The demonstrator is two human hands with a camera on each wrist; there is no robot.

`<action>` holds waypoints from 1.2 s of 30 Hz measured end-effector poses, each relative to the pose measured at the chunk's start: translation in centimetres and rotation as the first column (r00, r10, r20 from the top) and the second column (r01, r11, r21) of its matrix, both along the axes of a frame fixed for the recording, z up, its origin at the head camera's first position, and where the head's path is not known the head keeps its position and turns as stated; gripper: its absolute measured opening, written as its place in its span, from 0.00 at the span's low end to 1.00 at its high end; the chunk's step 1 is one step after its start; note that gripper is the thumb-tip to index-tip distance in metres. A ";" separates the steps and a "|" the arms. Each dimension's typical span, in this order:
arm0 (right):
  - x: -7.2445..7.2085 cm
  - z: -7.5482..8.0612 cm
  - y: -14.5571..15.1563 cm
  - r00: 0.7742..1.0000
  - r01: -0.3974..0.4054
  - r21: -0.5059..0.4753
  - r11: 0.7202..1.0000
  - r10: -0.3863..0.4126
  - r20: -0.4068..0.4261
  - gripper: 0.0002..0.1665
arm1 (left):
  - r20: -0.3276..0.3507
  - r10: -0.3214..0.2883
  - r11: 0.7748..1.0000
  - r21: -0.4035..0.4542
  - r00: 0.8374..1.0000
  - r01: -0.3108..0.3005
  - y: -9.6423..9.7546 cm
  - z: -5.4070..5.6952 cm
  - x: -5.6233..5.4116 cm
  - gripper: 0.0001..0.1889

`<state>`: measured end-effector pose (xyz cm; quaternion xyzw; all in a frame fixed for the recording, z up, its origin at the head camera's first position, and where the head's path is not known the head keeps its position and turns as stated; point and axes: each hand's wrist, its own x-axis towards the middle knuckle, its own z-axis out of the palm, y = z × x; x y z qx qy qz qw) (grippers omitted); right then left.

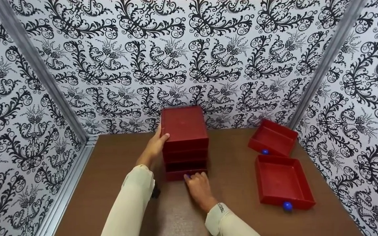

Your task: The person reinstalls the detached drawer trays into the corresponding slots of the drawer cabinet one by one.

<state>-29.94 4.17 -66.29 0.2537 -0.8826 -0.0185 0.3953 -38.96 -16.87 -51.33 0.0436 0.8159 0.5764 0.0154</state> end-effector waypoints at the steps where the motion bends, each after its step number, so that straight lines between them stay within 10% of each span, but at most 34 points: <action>1: 0.0 0.0 0.0 1.000 -0.006 -0.007 1.000 0.006 -0.003 0.10 | 0.006 -0.002 1.000 0.012 1.000 0.002 0.0 0.0 0.0 0.39; 9: -0.8 0.7 -0.4 0.988 0.073 0.021 0.997 -0.075 0.134 0.16 | 0.019 0.017 1.000 0.018 1.000 -0.017 0.0 0.0 -0.1 0.39; 16: -1.8 1.2 -0.8 0.881 0.209 0.105 0.972 -0.234 0.411 0.28 | 0.055 0.020 1.000 -0.013 0.998 -0.019 0.2 -0.1 0.0 0.39; 24: -1.0 2.4 -0.4 0.825 0.211 0.137 0.968 -0.251 0.506 0.37 | 0.036 0.021 1.000 0.003 0.999 -0.021 -0.1 0.2 -0.1 0.39; 32: 3.1 5.6 9.6 0.860 0.199 -0.012 0.980 -0.169 0.481 0.58 | 0.041 0.013 0.999 0.031 0.999 -0.014 0.3 0.2 0.3 0.39; 36: 5.8 6.7 17.7 0.729 0.272 -0.054 0.961 -0.168 0.664 0.64 | 0.029 0.017 0.998 0.052 0.999 -0.018 0.6 0.2 0.5 0.38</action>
